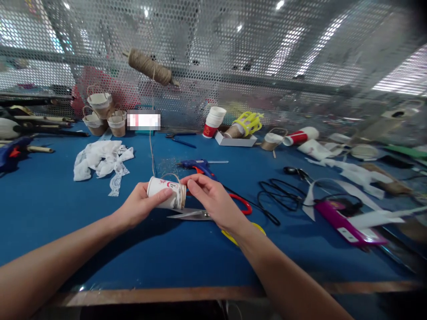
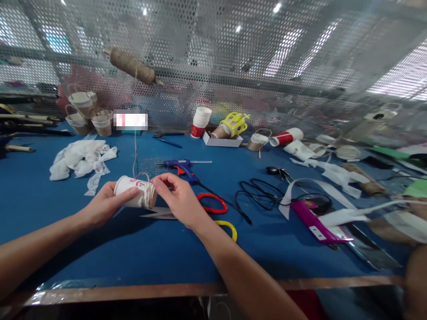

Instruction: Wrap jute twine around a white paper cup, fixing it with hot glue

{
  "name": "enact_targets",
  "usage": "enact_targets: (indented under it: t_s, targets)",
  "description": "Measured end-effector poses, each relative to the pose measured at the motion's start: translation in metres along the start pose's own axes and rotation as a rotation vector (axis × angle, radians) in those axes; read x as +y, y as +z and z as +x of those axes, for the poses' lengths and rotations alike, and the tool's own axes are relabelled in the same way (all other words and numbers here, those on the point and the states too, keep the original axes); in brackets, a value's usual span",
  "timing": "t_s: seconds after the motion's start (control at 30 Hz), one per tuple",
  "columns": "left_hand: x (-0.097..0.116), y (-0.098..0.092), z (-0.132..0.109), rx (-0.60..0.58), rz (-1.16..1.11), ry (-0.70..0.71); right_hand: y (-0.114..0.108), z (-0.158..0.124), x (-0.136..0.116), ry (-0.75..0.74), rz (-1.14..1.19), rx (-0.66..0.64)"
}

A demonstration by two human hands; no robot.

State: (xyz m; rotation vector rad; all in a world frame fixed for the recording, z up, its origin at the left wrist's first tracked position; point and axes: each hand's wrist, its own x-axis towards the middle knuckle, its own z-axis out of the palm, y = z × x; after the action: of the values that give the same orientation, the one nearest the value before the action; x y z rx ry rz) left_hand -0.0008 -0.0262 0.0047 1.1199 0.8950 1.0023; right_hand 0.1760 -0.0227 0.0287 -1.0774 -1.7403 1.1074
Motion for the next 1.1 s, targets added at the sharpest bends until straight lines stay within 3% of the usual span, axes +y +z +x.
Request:
enact_targets:
  t_s: [0.2,0.3,0.7,1.1]
  targets:
    - [0.003,0.002,-0.002,-0.024,0.090,0.060,0.010,-0.006,0.002,-0.309,-0.265,-0.048]
    - [0.005,0.004,-0.003,0.012,0.134,0.026,0.014,-0.007,0.002,-0.364,-0.330,-0.055]
    - [0.001,0.006,0.001,0.020,-0.064,-0.130,0.007,-0.004,-0.002,-0.166,-0.039,-0.191]
    - [-0.004,0.005,0.004,0.025,-0.082,-0.072,0.011,-0.006,-0.004,-0.213,-0.101,-0.177]
